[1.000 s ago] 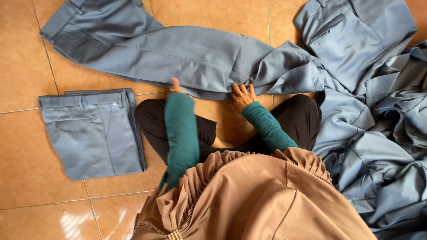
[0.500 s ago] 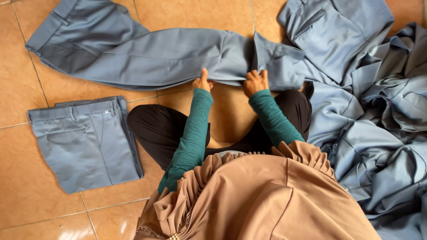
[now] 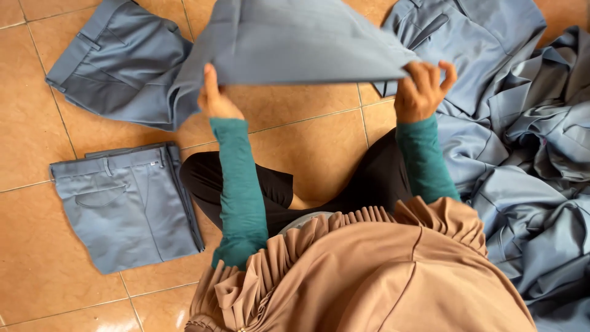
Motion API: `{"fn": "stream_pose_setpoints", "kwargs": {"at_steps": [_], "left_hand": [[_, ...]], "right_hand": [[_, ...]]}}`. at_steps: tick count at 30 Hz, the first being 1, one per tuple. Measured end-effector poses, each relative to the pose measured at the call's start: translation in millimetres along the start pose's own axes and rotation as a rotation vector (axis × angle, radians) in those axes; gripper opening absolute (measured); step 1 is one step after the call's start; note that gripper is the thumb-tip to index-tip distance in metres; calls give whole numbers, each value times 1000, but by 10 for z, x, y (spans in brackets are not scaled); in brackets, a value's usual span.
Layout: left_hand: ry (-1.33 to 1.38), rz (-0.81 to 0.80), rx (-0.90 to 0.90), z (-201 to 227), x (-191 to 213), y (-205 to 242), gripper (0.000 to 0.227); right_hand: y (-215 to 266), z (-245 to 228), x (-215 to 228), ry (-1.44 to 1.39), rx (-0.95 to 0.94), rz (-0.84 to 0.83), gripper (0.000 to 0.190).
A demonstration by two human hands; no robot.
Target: Folding blue fabric pants into neat squares and stacking them on the floor.
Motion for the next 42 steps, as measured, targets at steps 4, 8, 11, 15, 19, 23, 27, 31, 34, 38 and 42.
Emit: {"fn": "stream_pose_setpoints", "kwargs": {"at_steps": [4, 8, 11, 15, 19, 23, 27, 31, 34, 38, 42], "left_hand": [[317, 215, 43, -532, 817, -156, 120], [84, 493, 377, -1610, 1925, -606, 72], [-150, 506, 515, -1913, 2201, -764, 62], [-456, 436, 588, -2025, 2209, -763, 72], [-542, 302, 592, -1983, 2111, -532, 63], [-459, 192, 606, -1882, 1912, -289, 57], [-204, 251, 722, -2251, 2133, -419, 63], [-209, 159, 884, -3030, 2404, -508, 51], [-692, -350, 962, -3307, 2123, -73, 30], [-561, -300, 1120, -3767, 2179, 371, 34], [-819, -423, 1069, -3009, 1621, 991, 40]], "right_hand": [[1064, -178, -434, 2, 169, 104, 32], [2418, -220, -1406, -57, -49, -555, 17], [2623, 28, -1701, -169, -447, -858, 25], [3102, 473, -2133, -319, -886, -806, 41], [3246, 357, -2510, -104, -1019, -1121, 66], [3544, 390, -3021, -200, -1144, -1097, 51], [2612, 365, -2400, -937, -1160, -459, 42], [2392, 963, -1850, -1063, -1145, -222, 52], [3323, 1822, -2146, -904, -1394, -367, 64], [4207, 2691, -2270, -800, -1723, -338, 58], [2827, 2338, -1300, -1078, -1603, -172, 52]]}}
Point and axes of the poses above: each hand's wrist, its own y-axis away from the middle knuckle, its own x-axis out of the back of the hand, z = x × y, the point moved 9 cm from there along -y, towards the middle knuckle, and after that the axes turned 7 degrees about y, right-handed, at the moved point
